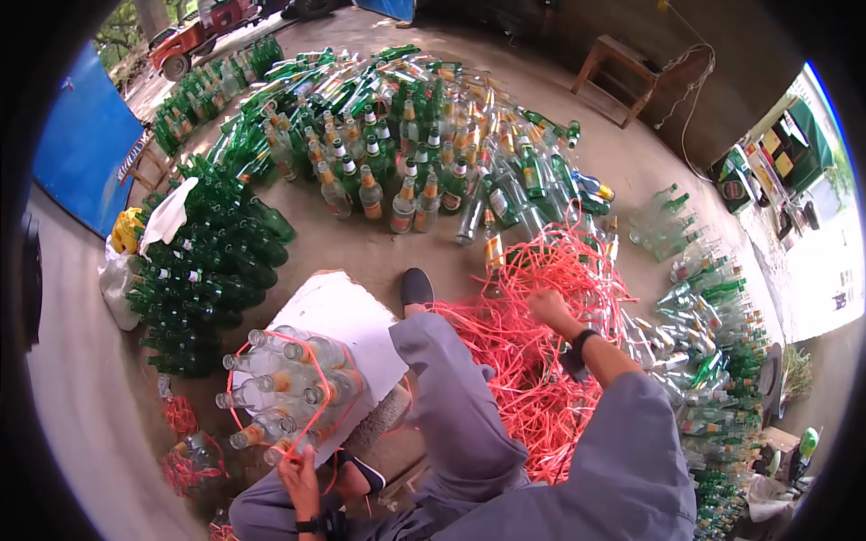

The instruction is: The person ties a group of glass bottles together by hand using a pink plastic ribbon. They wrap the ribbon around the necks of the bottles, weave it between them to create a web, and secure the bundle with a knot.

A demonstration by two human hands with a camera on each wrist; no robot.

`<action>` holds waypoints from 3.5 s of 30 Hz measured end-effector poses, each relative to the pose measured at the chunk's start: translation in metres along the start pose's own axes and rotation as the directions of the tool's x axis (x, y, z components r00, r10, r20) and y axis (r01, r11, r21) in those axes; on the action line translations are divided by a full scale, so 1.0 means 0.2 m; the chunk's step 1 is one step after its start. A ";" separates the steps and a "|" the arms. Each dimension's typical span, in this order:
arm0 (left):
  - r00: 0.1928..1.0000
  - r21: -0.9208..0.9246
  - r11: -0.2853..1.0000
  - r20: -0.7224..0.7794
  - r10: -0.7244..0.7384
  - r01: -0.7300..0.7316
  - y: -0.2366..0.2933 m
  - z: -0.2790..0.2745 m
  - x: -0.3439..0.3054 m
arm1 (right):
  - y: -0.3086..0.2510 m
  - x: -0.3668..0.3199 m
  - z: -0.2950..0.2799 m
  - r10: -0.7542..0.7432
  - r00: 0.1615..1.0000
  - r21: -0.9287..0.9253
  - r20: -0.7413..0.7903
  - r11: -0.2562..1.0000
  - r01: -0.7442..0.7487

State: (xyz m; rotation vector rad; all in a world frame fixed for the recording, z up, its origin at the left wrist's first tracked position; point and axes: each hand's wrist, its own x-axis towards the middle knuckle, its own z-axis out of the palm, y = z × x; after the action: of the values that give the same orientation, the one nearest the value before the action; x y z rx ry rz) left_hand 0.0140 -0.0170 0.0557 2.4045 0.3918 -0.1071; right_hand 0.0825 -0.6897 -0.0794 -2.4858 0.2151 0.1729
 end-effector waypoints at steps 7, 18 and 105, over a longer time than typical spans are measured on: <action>0.996 -0.147 0.985 -0.001 0.085 -0.085 0.03 -0.01 0.01 | -0.58 0.61 0.34 -0.223 0.945 0.053 -0.240 0.969 0.242; 0.988 -0.321 0.940 -0.140 0.070 -0.112 0.02 0.05 0.01 | -0.79 0.42 0.36 0.127 0.947 0.053 0.296 0.987 -0.149; 0.953 -0.314 0.904 -0.001 -0.304 0.289 0.28 0.01 -0.03 | 0.91 -0.94 -0.08 0.892 0.365 0.343 -0.267 0.442 -0.829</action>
State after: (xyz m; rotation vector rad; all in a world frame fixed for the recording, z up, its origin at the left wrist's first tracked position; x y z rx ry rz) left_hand 0.0263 -0.0589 0.0903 2.0252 0.7418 -0.1120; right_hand -0.1363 -0.8211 -0.1393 -1.9422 1.6948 0.0385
